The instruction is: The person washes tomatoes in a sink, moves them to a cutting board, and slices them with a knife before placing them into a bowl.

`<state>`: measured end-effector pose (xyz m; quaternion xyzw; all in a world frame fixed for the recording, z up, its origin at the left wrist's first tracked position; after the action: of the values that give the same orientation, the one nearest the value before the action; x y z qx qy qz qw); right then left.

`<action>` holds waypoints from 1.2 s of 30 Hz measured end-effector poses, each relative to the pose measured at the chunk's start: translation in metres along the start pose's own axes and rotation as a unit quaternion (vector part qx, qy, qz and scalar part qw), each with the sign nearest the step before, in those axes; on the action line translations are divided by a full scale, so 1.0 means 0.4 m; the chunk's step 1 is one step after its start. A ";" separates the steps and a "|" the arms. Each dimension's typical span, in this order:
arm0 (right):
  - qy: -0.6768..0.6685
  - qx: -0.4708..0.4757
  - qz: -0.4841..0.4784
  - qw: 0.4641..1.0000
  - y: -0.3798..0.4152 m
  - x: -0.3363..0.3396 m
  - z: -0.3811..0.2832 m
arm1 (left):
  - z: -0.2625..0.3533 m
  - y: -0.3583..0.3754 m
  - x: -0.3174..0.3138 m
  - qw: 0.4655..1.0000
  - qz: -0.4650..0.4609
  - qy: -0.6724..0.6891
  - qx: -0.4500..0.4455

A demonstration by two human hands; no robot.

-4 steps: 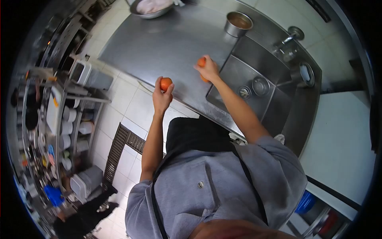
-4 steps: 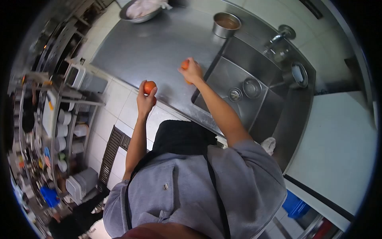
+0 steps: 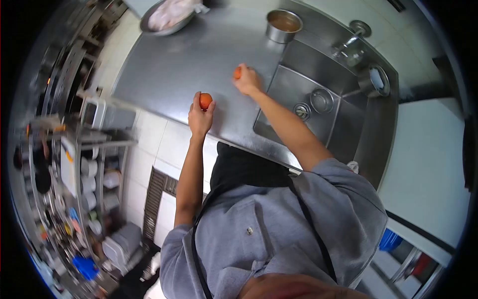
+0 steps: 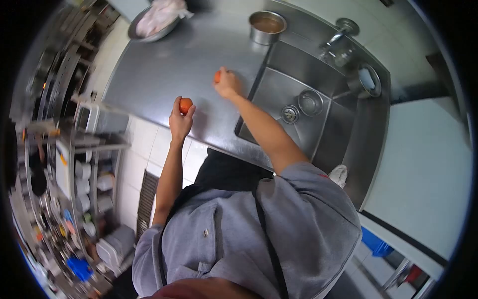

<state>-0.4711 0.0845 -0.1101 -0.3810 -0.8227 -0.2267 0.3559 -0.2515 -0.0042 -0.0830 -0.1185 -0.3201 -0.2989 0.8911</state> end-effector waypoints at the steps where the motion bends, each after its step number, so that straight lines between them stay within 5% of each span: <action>1: 0.025 0.004 0.005 1.000 -0.023 -0.003 -0.001 | 0.017 -0.035 -0.020 0.999 0.007 -0.040 -0.034; 8: 0.067 -0.026 0.048 0.996 -0.215 -0.002 -0.003 | 0.070 -0.276 -0.151 0.968 -0.015 -0.208 -0.140; 18: 0.053 -0.001 0.066 0.996 -0.321 0.029 0.019 | 0.024 -0.336 -0.202 0.948 -0.033 -0.284 -0.141; 31: -0.193 0.058 0.145 0.969 -0.220 0.067 0.136 | 0.010 -0.257 -0.130 0.985 0.074 -0.155 -0.011; 36: -0.198 0.039 0.204 0.958 -0.127 0.145 0.289 | 0.017 -0.224 -0.167 0.981 0.028 -0.194 0.013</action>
<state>-0.5854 0.1552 -0.1457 -0.5638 -0.7897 -0.0375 0.2388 -0.3506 -0.0417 -0.1188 -0.1714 -0.4871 -0.2407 0.8218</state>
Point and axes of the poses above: each hand's wrist, its own y-axis away from the middle knuckle, its own x-axis out of the back of the hand, z = x × y, the point moved 7 cm from there along -y, towards the middle knuckle
